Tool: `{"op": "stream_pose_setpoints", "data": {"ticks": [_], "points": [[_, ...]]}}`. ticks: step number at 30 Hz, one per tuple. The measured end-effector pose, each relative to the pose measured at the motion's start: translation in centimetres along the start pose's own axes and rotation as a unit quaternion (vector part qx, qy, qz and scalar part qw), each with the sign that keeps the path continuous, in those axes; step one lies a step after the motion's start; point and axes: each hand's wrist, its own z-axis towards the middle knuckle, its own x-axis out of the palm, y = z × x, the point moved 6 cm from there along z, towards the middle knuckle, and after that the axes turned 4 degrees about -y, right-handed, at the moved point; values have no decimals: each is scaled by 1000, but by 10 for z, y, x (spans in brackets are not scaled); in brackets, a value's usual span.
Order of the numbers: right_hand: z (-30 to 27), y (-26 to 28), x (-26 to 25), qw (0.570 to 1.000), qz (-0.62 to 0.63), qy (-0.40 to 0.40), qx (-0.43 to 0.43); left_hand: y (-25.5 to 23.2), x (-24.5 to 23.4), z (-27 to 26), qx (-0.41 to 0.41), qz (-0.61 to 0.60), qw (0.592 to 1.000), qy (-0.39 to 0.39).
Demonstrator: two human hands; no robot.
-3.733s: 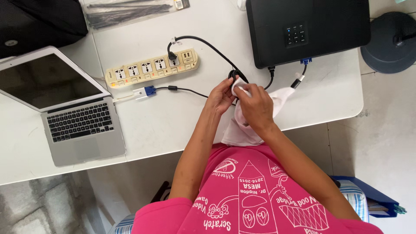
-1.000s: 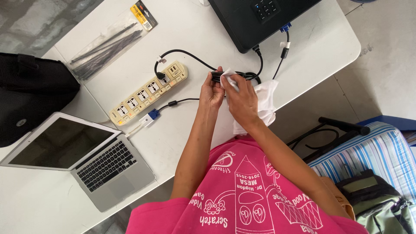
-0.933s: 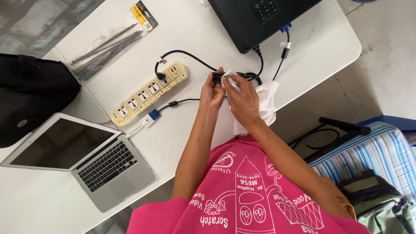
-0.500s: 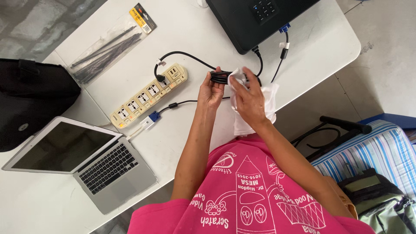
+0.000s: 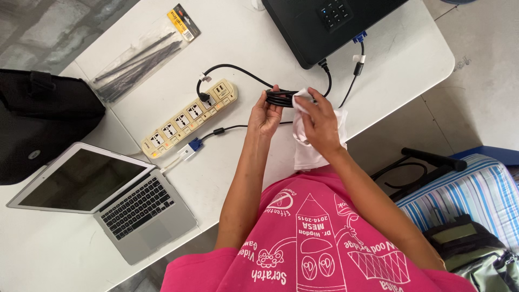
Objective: The person wipes a black power cable with a white cloth, coils it, and plugs connectors into a power strip on the desk. They then reposition the laptop, connect a cable to a projector, and adjust the laptop screen angle.
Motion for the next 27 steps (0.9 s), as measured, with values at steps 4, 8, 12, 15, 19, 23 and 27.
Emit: {"op": "stream_pose_setpoints", "data": {"ticks": [4, 8, 12, 15, 19, 23, 27], "points": [[9, 4, -6, 999, -12, 6, -34, -1, 1, 2, 3, -9, 1000, -2], [18, 7, -7, 998, -13, 18, -59, 1, 2, -1, 1, -11, 1000, 8], [19, 8, -4, 997, -31, 29, -62, 6, 7, -14, 19, 10, 1000, 6], [18, 15, -2, 996, -29, 20, -84, 18, 27, -33, -4, 67, 989, 131], [15, 21, 3, 994, -47, 3, -98, 23, 24, -41, 36, 162, 984, 62], [12, 19, 3, 996, -65, -9, -68, 22, 26, -40, 45, 156, 985, 54], [7, 13, -1, 997, -58, -15, -50, 21, 21, -36, 47, 168, 984, 34]]}}
